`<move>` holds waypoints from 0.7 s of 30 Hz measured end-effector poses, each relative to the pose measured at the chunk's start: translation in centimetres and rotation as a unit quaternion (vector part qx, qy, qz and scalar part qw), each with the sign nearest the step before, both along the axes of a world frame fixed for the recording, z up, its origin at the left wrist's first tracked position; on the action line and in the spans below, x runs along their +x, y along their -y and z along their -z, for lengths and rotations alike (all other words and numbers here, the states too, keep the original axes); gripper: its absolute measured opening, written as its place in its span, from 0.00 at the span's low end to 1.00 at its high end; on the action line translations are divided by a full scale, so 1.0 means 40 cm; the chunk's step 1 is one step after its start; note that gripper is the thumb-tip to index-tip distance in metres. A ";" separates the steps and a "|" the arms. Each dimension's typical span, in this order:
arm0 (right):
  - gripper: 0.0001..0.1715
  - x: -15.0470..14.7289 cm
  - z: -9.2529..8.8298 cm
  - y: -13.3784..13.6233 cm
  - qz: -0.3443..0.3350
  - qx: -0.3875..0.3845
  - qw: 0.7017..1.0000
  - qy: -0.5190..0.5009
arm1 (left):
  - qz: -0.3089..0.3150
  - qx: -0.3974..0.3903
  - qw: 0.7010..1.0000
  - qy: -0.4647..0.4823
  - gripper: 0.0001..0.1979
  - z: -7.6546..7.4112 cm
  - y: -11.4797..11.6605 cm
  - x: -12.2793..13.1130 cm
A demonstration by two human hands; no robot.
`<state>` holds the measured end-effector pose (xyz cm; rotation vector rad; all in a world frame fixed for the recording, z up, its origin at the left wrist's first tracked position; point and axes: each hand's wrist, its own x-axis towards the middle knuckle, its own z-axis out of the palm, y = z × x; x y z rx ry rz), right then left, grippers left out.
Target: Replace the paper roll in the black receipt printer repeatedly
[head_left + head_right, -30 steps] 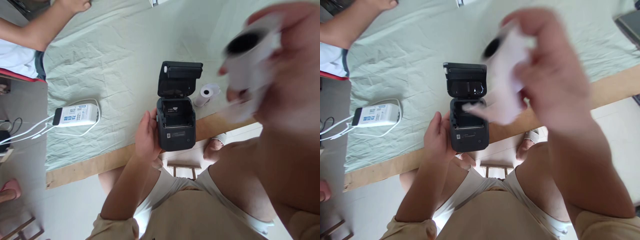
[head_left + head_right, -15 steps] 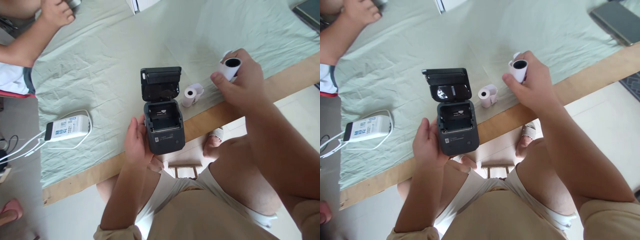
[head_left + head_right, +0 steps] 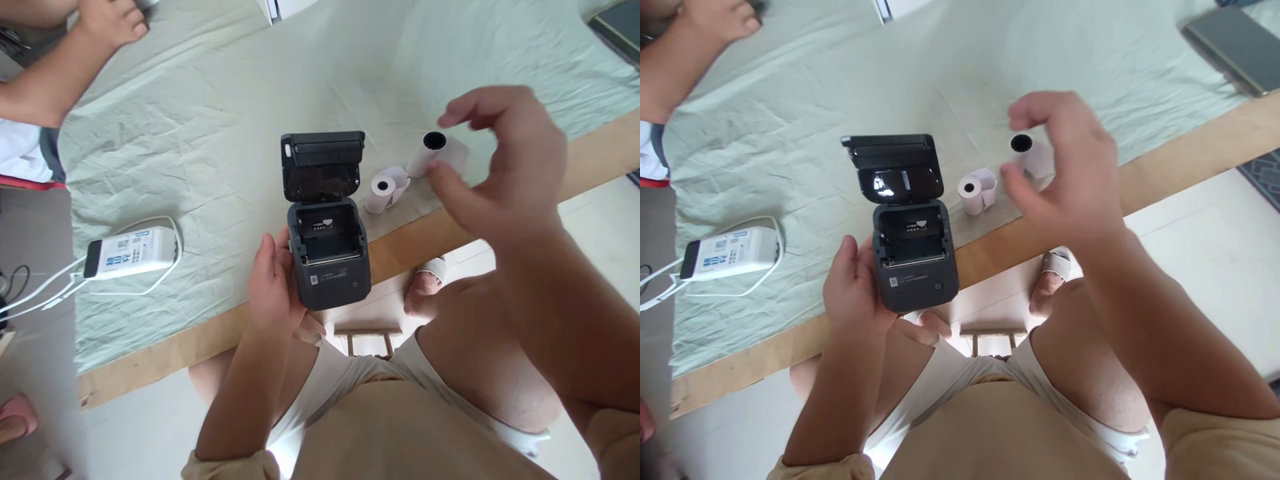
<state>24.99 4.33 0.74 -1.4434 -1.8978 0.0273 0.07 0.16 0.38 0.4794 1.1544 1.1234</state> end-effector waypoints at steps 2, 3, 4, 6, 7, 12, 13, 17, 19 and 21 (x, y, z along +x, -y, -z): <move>0.23 -0.031 0.000 0.013 -0.061 -0.023 0.998 0.026 | 0.002 -0.002 1.000 0.005 0.25 -0.001 -0.001 0.002; 0.25 -0.046 0.005 0.013 -0.083 -0.052 0.995 0.035 | 0.001 -0.002 1.000 0.008 0.25 -0.002 -0.001 0.004; 0.26 -0.059 0.012 0.009 -0.094 -0.082 0.991 0.041 | -0.001 -0.003 1.000 0.010 0.25 -0.003 -0.001 0.005; 0.28 -0.075 0.031 -0.005 -0.089 -0.131 0.986 0.040 | -0.004 -0.005 1.000 0.011 0.25 -0.003 0.000 0.006; 0.28 -0.078 0.040 -0.013 -0.084 -0.145 0.985 0.035 | -0.004 -0.005 1.000 0.011 0.25 -0.003 0.000 0.006; 0.26 -0.071 0.059 -0.020 -0.044 -0.190 0.980 -0.046 | 0.016 0.003 1.000 0.020 0.23 -0.001 0.002 0.002; 0.23 -0.071 0.059 -0.016 -0.041 -0.195 0.978 -0.063 | 0.019 0.007 1.000 0.021 0.23 0.000 0.003 0.001; 0.17 -0.070 0.059 -0.010 -0.086 -0.168 0.979 -0.079 | 0.027 0.029 0.999 0.017 0.23 0.002 0.007 -0.004; 0.19 -0.065 0.059 -0.011 -0.087 -0.159 0.979 -0.094 | 0.026 0.039 0.999 0.008 0.19 0.002 0.012 -0.008; 0.22 -0.062 0.050 -0.008 -0.071 -0.134 0.979 -0.139 | 0.025 0.038 0.999 0.001 0.17 0.002 0.018 -0.013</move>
